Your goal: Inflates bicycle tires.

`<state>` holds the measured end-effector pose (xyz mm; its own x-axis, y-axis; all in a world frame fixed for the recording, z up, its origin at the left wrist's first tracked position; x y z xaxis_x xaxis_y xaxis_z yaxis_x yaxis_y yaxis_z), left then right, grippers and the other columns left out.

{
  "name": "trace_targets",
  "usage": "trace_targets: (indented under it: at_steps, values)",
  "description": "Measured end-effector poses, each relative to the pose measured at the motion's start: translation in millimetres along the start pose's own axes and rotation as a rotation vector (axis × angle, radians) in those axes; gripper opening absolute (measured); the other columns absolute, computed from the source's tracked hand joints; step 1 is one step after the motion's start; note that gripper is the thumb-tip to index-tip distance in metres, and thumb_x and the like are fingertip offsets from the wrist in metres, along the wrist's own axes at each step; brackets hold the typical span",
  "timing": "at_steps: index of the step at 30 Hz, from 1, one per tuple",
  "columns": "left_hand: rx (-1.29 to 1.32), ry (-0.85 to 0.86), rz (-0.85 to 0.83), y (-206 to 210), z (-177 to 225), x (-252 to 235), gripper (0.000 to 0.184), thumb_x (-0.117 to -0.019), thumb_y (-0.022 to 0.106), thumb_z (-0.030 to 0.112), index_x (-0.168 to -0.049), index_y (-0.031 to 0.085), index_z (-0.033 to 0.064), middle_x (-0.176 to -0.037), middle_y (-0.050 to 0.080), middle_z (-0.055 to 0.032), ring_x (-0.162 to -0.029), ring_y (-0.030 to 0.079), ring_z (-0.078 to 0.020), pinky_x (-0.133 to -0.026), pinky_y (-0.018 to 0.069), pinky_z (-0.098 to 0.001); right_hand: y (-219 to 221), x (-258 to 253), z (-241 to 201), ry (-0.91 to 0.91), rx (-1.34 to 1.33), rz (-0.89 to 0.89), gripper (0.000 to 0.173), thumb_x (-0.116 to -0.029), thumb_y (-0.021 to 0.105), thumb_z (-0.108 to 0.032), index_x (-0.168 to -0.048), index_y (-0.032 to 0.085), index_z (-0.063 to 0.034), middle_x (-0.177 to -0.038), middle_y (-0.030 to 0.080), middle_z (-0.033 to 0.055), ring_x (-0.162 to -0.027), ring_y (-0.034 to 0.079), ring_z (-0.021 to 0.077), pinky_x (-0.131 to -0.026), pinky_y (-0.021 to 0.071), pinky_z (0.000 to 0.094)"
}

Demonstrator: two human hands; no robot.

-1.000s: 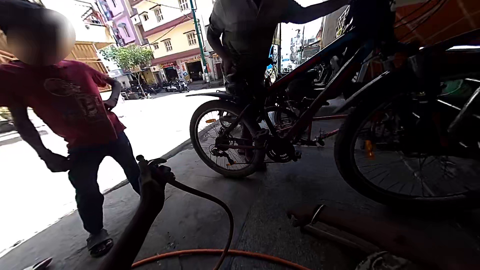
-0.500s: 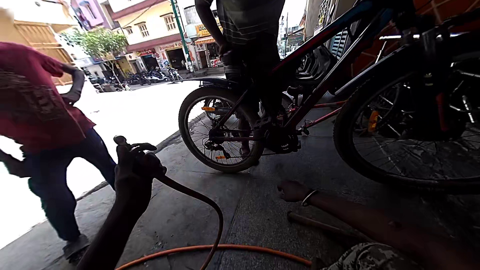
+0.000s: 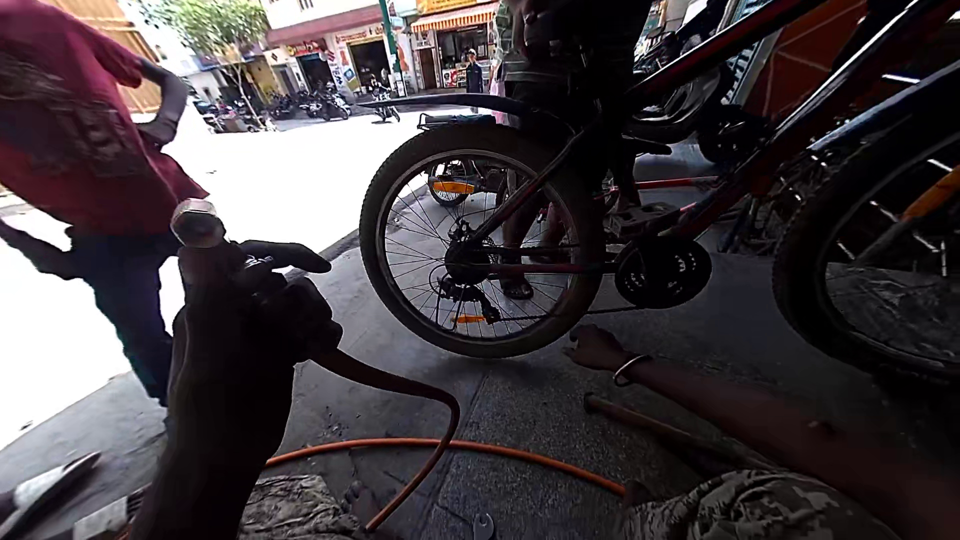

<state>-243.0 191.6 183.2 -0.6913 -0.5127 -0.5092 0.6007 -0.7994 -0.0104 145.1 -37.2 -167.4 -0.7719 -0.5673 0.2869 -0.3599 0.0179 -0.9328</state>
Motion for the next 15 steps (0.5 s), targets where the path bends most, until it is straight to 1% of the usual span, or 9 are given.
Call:
trace_targets:
  at_steps: [2, 4, 5, 7, 10, 12, 13, 15]
  values:
    - [0.048, -0.013, 0.016, -5.6, -5.3, 5.9, 0.063, -0.1074, 0.010, 0.057, -0.106, 0.062, 0.0206, -0.064, 0.049, 0.0073, -0.050, 0.050, -0.0051, -0.049, 0.0486, -0.0195, 6.9, -2.5, 0.3, 0.010, 0.034, -0.016, 0.045, -0.0941, 0.068, -0.043, -0.118, 0.069, -0.0051, -0.119, 0.068, 0.0177, -0.111, 0.064, 0.0367, -0.091, 0.0508, 0.0582]
    - [0.092, 0.012, -0.004, -7.3, -12.9, 11.0, 0.058, -0.1068, 0.018, 0.058, -0.108, 0.063, 0.0229, -0.062, 0.048, 0.0096, -0.048, 0.049, -0.0043, -0.047, 0.0470, -0.0190, 13.7, -3.3, 1.6, 0.066, 0.012, -0.055, 0.048, -0.0907, 0.071, -0.043, -0.116, 0.068, -0.0026, -0.117, 0.068, 0.0195, -0.111, 0.065, 0.0382, -0.090, 0.0508, 0.0604]
    - [0.103, 0.023, -0.016, -7.5, -17.2, 13.6, 0.055, -0.1061, 0.022, 0.060, -0.109, 0.063, 0.0230, -0.060, 0.046, 0.0101, -0.047, 0.048, -0.0044, -0.047, 0.0466, -0.0193, 22.5, -5.3, 6.9, 0.104, -0.005, -0.088, 0.052, -0.0891, 0.072, -0.045, -0.115, 0.069, -0.0010, -0.117, 0.069, 0.0210, -0.110, 0.066, 0.0394, -0.090, 0.0514, 0.0618]
    - [0.090, 0.024, -0.035, -7.5, -25.5, 16.5, 0.054, -0.1050, 0.026, 0.062, -0.108, 0.063, 0.0219, -0.063, 0.047, 0.0084, -0.049, 0.048, -0.0065, -0.050, 0.0480, -0.0215, 42.3, -8.8, 20.6, 0.146, 0.023, -0.178, 0.060, -0.0863, 0.073, -0.046, -0.119, 0.065, 0.0028, -0.121, 0.067, 0.0246, -0.112, 0.065, 0.0425, -0.092, 0.0509, 0.0636]
    - [0.083, 0.024, -0.052, -4.0, -31.6, 17.9, 0.055, -0.1053, 0.026, 0.061, -0.106, 0.062, 0.0194, -0.065, 0.049, 0.0080, -0.050, 0.048, -0.0067, -0.050, 0.0469, -0.0215, 55.8, -5.7, 21.9, 0.081, 0.162, -0.278, 0.057, -0.0860, 0.074, -0.039, -0.118, 0.064, 0.0069, -0.122, 0.065, 0.0283, -0.114, 0.063, 0.0457, -0.091, 0.0496, 0.0656]
    - [0.076, 0.030, -0.061, -1.1, -31.3, 16.6, 0.056, -0.1046, 0.028, 0.062, -0.107, 0.062, 0.0183, -0.064, 0.050, 0.0086, -0.050, 0.049, -0.0064, -0.050, 0.0468, -0.0209, 49.0, -7.6, 12.6, 0.043, 0.163, -0.268, 0.050, -0.0873, 0.073, -0.040, -0.110, 0.067, 0.0042, -0.116, 0.067, 0.0264, -0.109, 0.065, 0.0443, -0.088, 0.0508, 0.0646]
    - [0.078, 0.038, -0.068, -0.9, -31.6, 14.6, 0.058, -0.1036, 0.030, 0.064, -0.108, 0.063, 0.0174, -0.064, 0.051, 0.0080, -0.050, 0.050, -0.0069, -0.051, 0.0470, -0.0213, 38.7, -10.2, 5.8, 0.030, 0.142, -0.242, 0.048, -0.0891, 0.071, -0.042, -0.110, 0.068, 0.0020, -0.114, 0.068, 0.0246, -0.108, 0.066, 0.0429, -0.088, 0.0510, 0.0640]
    - [0.090, 0.049, -0.086, -2.7, -34.9, 10.4, 0.058, -0.1024, 0.032, 0.066, -0.109, 0.064, 0.0179, -0.065, 0.051, 0.0076, -0.051, 0.049, -0.0072, -0.052, 0.0471, -0.0215, 9.3, -11.4, -12.4, 0.001, 0.099, -0.158, 0.047, -0.0944, 0.067, -0.043, -0.114, 0.069, -0.0009, -0.116, 0.069, 0.0214, -0.111, 0.066, 0.0397, -0.092, 0.0502, 0.0627]
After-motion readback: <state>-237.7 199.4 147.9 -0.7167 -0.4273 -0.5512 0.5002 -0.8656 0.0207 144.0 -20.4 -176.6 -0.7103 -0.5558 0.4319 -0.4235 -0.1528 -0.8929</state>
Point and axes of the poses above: each hand's wrist, its own x-axis away from the middle knuckle, its own y-axis out of the palm, z = x × y, the point moved 7 cm from there along -x, towards the middle knuckle
